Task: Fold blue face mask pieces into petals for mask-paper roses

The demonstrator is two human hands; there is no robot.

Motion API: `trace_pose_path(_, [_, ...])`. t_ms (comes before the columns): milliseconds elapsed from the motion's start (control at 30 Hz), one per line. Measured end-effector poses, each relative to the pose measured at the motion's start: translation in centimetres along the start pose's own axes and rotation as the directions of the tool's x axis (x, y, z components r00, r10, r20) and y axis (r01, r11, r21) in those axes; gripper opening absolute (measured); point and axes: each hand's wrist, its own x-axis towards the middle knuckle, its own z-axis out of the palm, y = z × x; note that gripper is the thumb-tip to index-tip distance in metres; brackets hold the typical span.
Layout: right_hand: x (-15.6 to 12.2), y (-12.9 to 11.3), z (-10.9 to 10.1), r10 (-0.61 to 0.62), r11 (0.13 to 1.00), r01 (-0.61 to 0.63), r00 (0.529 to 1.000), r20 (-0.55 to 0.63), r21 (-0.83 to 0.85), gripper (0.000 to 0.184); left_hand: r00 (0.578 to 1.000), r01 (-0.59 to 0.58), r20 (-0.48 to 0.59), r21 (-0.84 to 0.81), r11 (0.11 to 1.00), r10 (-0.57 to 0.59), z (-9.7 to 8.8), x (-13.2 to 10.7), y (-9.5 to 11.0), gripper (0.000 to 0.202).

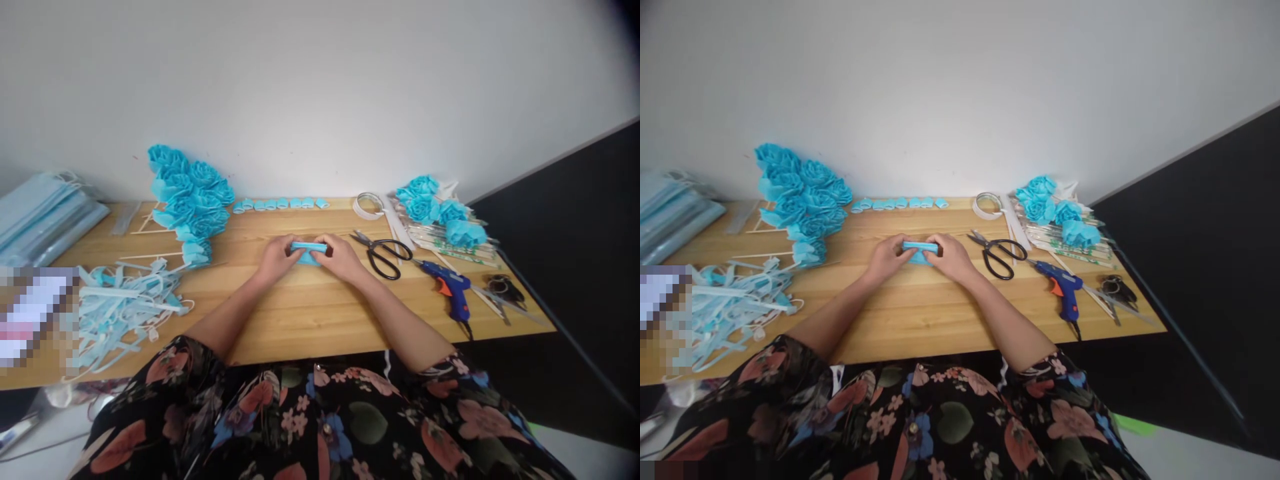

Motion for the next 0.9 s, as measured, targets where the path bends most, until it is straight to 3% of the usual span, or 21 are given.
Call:
trace_pose_path(167, [0.0, -0.1, 0.6, 0.087, 0.918, -0.087, 0.996, 0.019, 0.386, 0.043, 0.994, 0.036, -0.096, -0.235, 0.971, -0.060, 0.1, -0.2, 0.4, 0.021])
trace_pose_path(267, [0.1, -0.1, 0.8, 0.106, 0.850, -0.107, 0.994, 0.032, 0.516, 0.055, 0.987, 0.089, -0.092, -0.365, 0.927, -0.131, 0.1, -0.1, 0.5, 0.030])
trace_pose_path(433, [0.1, -0.2, 0.1, 0.145, 0.835, -0.043, 0.979, -0.143, 0.548, 0.048, 0.982, 0.187, 0.100, -0.512, 0.839, -0.158, 0.2, 0.1, 0.8, 0.046])
trace_pose_path(533, [-0.1, -0.4, -0.1, 0.108, 0.852, -0.026, 0.986, -0.127, 0.523, 0.049, 0.977, 0.200, 0.171, -0.494, 0.846, -0.130, 0.4, 0.0, 1.1, 0.049])
trace_pose_path(700, [-0.3, -0.6, 0.3, 0.047, 0.896, 0.001, 0.994, -0.097, 0.444, 0.053, 0.968, 0.245, 0.172, -0.477, 0.844, -0.184, 0.3, -0.1, 1.0, 0.049])
trace_pose_path(900, [-0.2, -0.8, 0.7, 0.095, 0.806, -0.137, 0.990, 0.103, 0.576, 0.070, 0.985, 0.154, -0.004, -0.428, 0.891, -0.172, 0.1, -0.2, 1.2, 0.039])
